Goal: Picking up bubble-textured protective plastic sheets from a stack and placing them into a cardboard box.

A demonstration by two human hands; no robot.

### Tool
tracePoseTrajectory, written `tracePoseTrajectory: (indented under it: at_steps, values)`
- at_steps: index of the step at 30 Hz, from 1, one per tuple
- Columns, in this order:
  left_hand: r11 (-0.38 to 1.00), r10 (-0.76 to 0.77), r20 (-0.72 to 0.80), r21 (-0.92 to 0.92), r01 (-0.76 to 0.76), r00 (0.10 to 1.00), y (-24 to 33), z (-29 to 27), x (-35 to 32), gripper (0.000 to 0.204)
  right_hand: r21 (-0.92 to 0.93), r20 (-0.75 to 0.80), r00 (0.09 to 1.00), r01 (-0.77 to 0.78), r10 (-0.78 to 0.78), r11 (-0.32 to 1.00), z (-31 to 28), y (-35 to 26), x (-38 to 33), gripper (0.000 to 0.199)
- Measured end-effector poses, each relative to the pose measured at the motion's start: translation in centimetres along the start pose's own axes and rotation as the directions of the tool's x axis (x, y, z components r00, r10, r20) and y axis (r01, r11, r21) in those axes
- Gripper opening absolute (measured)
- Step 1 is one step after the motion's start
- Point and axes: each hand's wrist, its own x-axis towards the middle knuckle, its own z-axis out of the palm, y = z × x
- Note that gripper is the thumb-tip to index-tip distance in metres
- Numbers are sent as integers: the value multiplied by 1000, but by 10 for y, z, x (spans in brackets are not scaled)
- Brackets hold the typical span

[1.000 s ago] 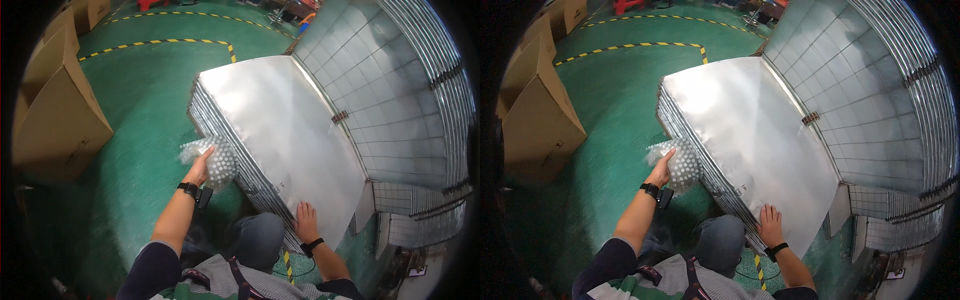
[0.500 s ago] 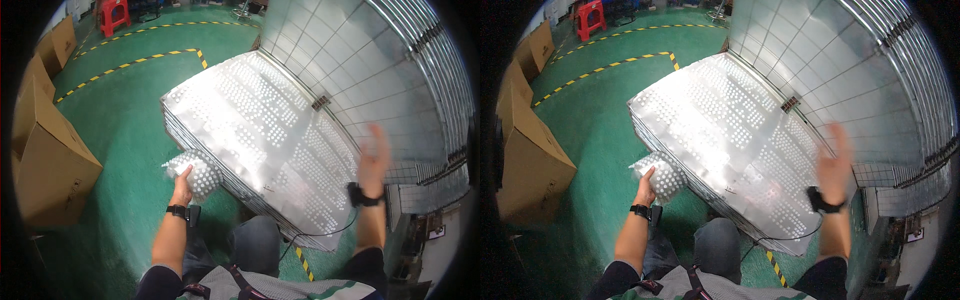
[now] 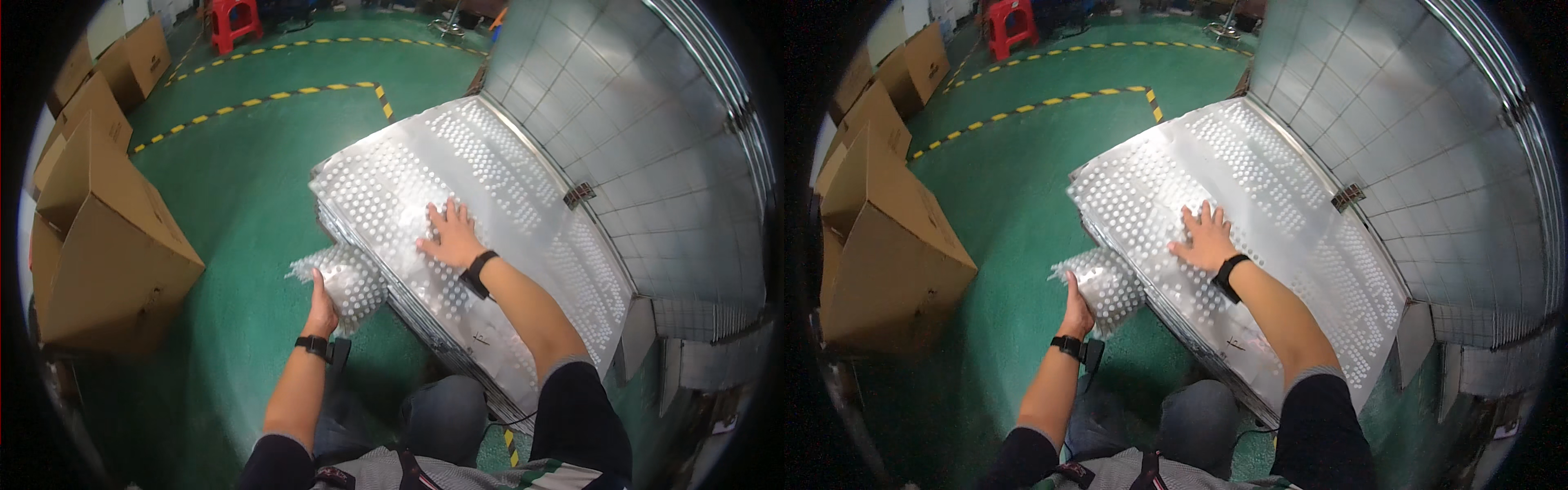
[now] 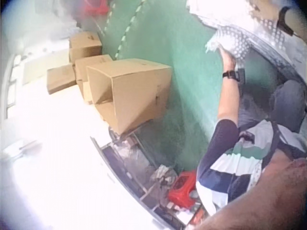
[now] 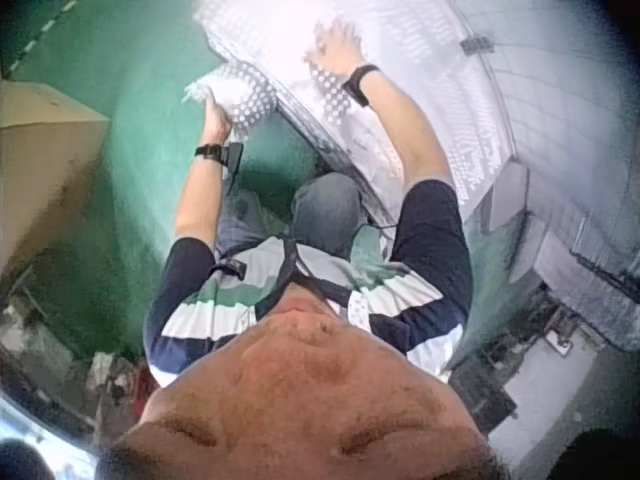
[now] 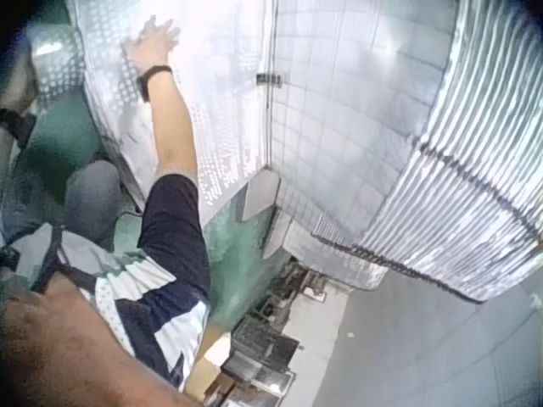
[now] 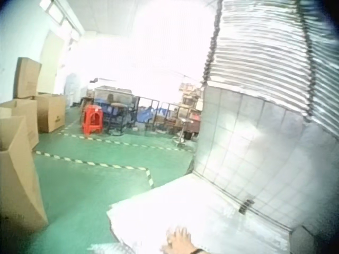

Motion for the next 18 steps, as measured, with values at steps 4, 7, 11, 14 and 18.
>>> tracePoseTrajectory:
  at_steps: [4,7,11,14,18]
  values:
    - [998,68,-155,16,-66,986,13,37,-12,85,-99,82,990,124,-116,987,-2,-58,-61,85]
    - [994,100,-219,56,-90,971,7,24,-11,89,-67,99,988,122,-115,990,-13,-65,-69,85]
    - [996,35,-107,-74,-43,994,10,25,-14,91,-233,10,992,124,-125,965,18,-84,-73,79]
    - [997,58,-93,-51,-63,994,3,28,-16,90,-125,155,965,233,-213,964,-6,-131,-98,76]
    - [987,101,21,-125,-97,995,12,33,-32,88,51,109,886,447,-450,893,-31,-112,-89,69]
